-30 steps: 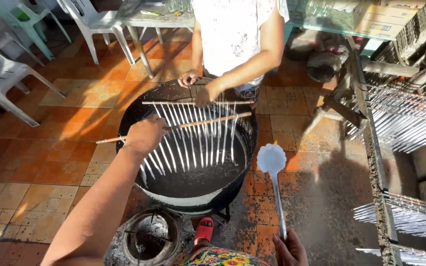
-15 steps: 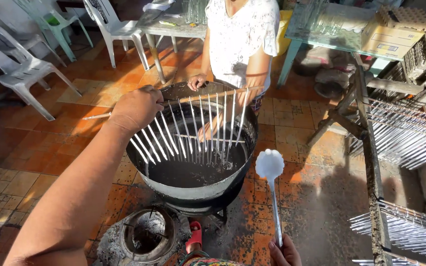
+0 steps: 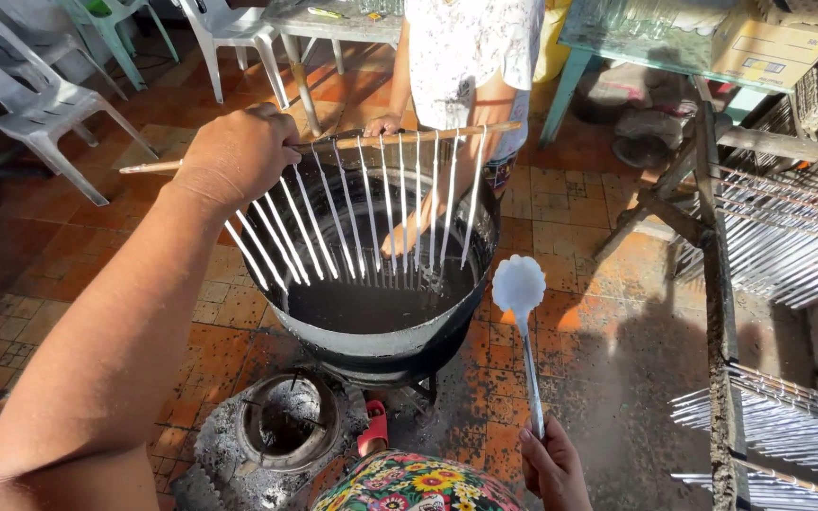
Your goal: Dipping frames of candle wicks into a large vat of molten wax and hanging them on a rack to cool and dry.
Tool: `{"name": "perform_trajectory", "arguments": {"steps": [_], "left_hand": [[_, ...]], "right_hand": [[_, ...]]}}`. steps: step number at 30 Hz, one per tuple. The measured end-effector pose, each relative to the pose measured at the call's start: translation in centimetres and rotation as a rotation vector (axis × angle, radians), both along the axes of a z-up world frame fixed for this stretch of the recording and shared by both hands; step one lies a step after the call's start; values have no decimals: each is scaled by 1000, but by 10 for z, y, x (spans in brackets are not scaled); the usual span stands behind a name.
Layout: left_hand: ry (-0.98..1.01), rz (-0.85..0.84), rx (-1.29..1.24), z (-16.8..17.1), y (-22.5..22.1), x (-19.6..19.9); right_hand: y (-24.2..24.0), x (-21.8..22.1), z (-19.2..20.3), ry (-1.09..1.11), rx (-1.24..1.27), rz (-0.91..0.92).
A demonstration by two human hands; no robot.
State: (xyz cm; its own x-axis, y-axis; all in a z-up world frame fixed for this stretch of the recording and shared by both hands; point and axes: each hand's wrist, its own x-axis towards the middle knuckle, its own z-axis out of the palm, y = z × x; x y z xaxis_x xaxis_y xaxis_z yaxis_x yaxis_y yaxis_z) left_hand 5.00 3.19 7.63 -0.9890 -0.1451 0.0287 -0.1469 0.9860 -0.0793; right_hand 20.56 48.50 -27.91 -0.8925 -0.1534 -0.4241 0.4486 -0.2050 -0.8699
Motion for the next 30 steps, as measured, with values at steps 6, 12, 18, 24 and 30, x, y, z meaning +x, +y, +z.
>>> {"name": "perform_trajectory", "arguments": {"steps": [6, 12, 18, 24, 30], "left_hand": [[65, 2, -60, 15, -23, 12], [190, -54, -59, 51, -54, 35], [139, 88, -106, 82, -110, 59], [274, -83, -69, 39, -226, 82], [275, 29, -325, 27, -275, 131]], "right_hand": [[14, -24, 15, -111, -9, 47], [38, -73, 33, -117, 151, 221], [21, -143, 68, 14, 322, 597], [-28, -208, 113, 370, 952, 1049], [-91, -239, 106, 350, 1152, 1163]]}}
